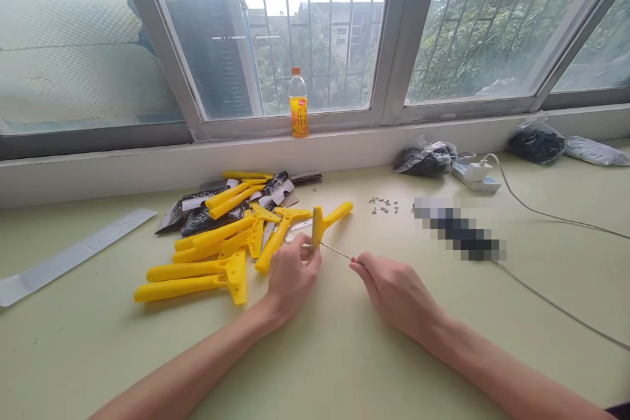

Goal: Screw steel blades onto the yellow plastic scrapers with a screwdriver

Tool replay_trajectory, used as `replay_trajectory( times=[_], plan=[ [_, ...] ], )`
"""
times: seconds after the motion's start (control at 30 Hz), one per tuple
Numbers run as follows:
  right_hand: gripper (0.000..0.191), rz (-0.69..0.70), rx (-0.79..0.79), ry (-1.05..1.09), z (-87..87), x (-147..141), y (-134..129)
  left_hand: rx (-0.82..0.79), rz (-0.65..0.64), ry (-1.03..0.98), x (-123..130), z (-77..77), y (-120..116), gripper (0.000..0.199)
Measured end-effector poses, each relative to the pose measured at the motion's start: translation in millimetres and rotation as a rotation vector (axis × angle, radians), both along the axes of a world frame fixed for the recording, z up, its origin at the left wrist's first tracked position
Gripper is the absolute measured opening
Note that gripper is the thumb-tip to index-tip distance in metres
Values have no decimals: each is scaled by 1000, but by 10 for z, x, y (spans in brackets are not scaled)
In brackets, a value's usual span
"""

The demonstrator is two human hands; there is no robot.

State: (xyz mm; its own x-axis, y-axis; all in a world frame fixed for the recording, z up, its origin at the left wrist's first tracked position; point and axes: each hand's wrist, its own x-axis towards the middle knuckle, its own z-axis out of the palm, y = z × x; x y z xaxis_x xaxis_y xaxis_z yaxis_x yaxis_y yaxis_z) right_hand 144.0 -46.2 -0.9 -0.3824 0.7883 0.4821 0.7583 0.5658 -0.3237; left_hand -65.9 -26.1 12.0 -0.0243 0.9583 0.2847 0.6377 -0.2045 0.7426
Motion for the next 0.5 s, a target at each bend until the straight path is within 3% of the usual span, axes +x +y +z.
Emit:
replay_trajectory(
  times=[0.07,0.17,0.27,0.37,0.5],
  plan=[
    [37,-16,11,6,-19,-18,18,13,-21,-26,1,-12,-1,8],
    [41,-20,-130,95,4,-41,30,13,-55,-75,-6,-20,3,9],
    [32,-19,-177,112,42,-39,30,-39,-58,-115,-26,-21,14,12],
    [22,-16,1,2,33,-29,34,-76,-61,-133,-47,-23,19,18],
    [32,44,265,-178,-18,-35,36,-42,-86,-136,-44,-24,4,20]
  ],
)
